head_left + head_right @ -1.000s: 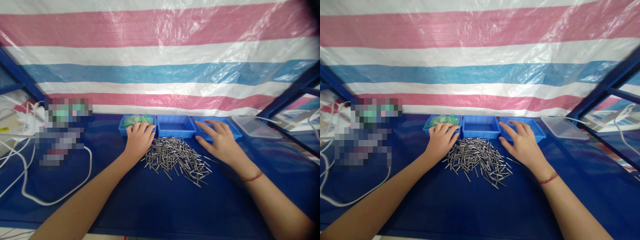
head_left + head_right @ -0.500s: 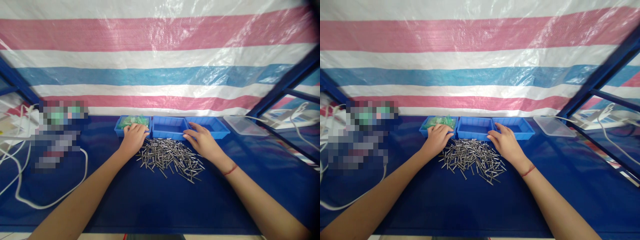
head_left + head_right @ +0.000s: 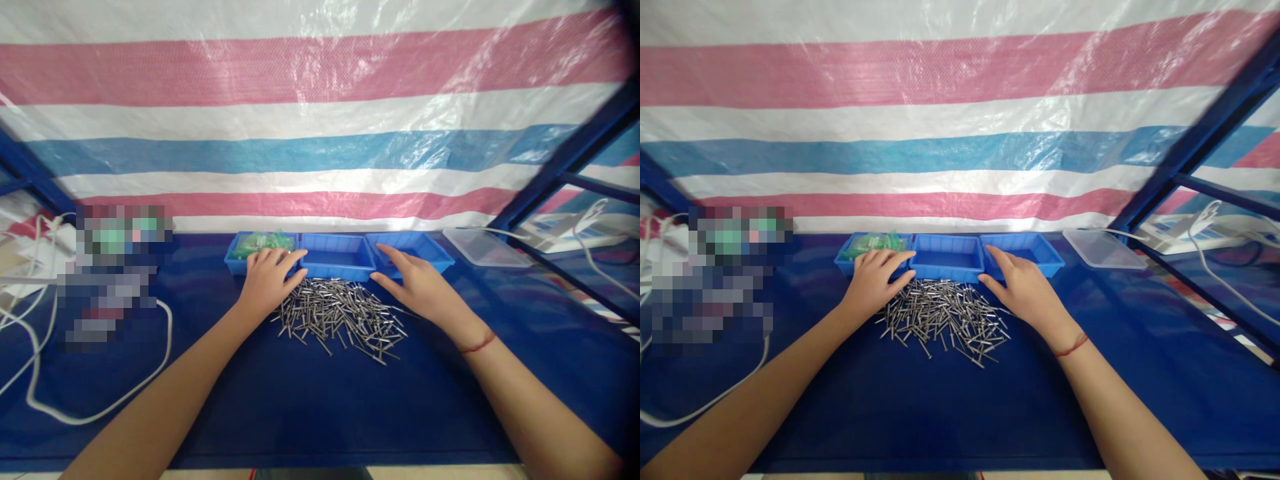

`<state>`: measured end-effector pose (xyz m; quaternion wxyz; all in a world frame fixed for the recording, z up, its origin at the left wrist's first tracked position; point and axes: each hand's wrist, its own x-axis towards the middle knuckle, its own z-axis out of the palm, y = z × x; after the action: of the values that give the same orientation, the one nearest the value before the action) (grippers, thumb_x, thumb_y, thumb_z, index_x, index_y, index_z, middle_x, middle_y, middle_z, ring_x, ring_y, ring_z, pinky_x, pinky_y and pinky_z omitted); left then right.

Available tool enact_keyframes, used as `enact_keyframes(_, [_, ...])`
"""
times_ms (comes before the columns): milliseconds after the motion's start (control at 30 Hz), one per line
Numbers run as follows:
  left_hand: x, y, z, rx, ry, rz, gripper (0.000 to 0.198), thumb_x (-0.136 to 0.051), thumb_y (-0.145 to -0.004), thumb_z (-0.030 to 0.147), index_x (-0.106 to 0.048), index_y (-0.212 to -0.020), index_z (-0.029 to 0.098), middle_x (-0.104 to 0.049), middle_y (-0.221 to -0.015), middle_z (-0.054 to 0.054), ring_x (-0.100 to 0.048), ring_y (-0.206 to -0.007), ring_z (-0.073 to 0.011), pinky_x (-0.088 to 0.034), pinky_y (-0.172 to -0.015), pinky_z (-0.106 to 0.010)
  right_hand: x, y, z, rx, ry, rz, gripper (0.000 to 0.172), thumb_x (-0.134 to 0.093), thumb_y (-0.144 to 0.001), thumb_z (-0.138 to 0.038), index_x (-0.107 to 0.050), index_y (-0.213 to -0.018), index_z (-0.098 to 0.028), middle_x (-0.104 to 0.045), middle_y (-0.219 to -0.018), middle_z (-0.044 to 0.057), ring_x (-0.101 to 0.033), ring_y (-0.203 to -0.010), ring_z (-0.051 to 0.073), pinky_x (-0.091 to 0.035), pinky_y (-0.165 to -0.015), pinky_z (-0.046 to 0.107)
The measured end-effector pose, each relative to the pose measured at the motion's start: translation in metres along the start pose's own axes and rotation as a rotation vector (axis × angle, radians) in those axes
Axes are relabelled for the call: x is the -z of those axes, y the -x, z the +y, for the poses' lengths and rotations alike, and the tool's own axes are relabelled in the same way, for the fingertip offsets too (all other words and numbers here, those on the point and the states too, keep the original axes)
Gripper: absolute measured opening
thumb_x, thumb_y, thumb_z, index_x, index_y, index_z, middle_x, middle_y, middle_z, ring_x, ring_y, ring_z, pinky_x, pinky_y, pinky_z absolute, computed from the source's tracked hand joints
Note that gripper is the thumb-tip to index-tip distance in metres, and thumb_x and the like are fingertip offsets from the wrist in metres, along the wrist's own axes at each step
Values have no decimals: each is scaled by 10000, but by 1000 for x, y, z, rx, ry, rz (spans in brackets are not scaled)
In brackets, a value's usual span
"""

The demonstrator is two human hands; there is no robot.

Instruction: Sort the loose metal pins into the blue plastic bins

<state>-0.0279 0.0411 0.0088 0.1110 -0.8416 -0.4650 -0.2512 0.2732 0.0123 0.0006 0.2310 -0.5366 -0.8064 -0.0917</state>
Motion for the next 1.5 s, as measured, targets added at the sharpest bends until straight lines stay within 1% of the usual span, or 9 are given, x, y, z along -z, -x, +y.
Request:
enact_keyframes(67, [-3, -2, 0, -32, -5, -7, 301, -457, -937, 403, -622, -1161, 290, -625, -1020, -53, -514, -974, -232, -330, -845, -367, 1, 1, 2, -33, 49, -56, 478, -429, -933, -408, -484, -1312, -122, -706, -973, 147, -676, -876, 289, -510, -805, 409])
enact_keyframes(133, [-6, -4, 0, -46, 3, -6, 289, -443, -947, 388, -647, -1122, 282, -622, -989, -53, -514, -951, -225, -342, -815, -350, 0, 1, 2, -57, 86, -87, 429, -413, -941, -360, -520, -1278, -118, -718, -904, 135, -684, -816, 276, -507, -778, 392])
enact_keyframes(233, [-10, -5, 1, -44, 13, 12, 291, -440, -951, 380, -654, -1118, 275, -618, -949, -56, -511, -925, -221, -348, -796, -343, -1, 0, -1, -54, 94, -75, 418, -406, -944, -330, -521, -1281, -110, -721, -942, 144, -688, -829, 268, -501, -781, 375])
enact_keyframes(433, [-11, -7, 9, -40, 6, 17, 306, -425, -957, 385, -657, -1118, 268, -610, -934, -60, -508, -912, -219, -350, -803, -355, 1, -1, -4, -61, 84, -43, 441, -431, -937, -390, -533, -1274, -125, -724, -966, 147, -695, -834, 281, -515, -750, 375])
enact_keyframes(567, [-10, -8, 12, -42, 11, 18, 302, -436, -952, 390, -662, -1111, 269, -606, -933, -61, -507, -912, -220, -348, -803, -360, 3, -2, -4, -77, 84, -25, 402, -411, -946, -339, -565, -1250, -125, -723, -978, 157, -695, -833, 287, -527, -744, 391])
enact_keyframes(867, [-9, -7, 11, -64, 11, 14, 305, -438, -951, 389, -666, -1115, 272, -609, -951, -60, -508, -928, -216, -346, -818, -356, 5, -1, 12, 41, -26, 0, 350, -445, -939, -301, -592, -1221, -153, -692, -1122, 111, -671, -966, 263, -511, -855, 384])
enact_keyframes(1267, [-8, -3, 10, -69, -5, -9, 312, -429, -952, 362, -640, -1167, 281, -602, -982, -66, -505, -947, -223, -373, -820, -360, -5, -1, 15, 34, -41, -10, 406, -452, -913, -272, -522, -1297, -158, -672, -1152, 123, -653, -990, 275, -508, -870, 427])
enact_keyframes(1433, [1, 0, 17, -91, -37, 94, 318, -478, -925, 343, -614, -1198, 254, -577, -1123, -93, -438, -1096, -274, -360, -934, -437, 7, 3, -7, 51, -12, 153, 423, -515, -877, -342, -546, -1261, -166, -579, -1279, 131, -469, -1217, 328, -400, -986, 512])
enact_keyframes(1500, [12, 2, 21, -143, 2, 95, 332, -489, -917, 352, -604, -1206, 238, -564, -1150, -100, -428, -1120, -273, -354, -971, -449, 13, 6, -24, 110, -91, 161, 401, -504, -885, -365, -562, -1228, -166, -582, -1252, 129, -480, -1194, 293, -386, -1014, 475])
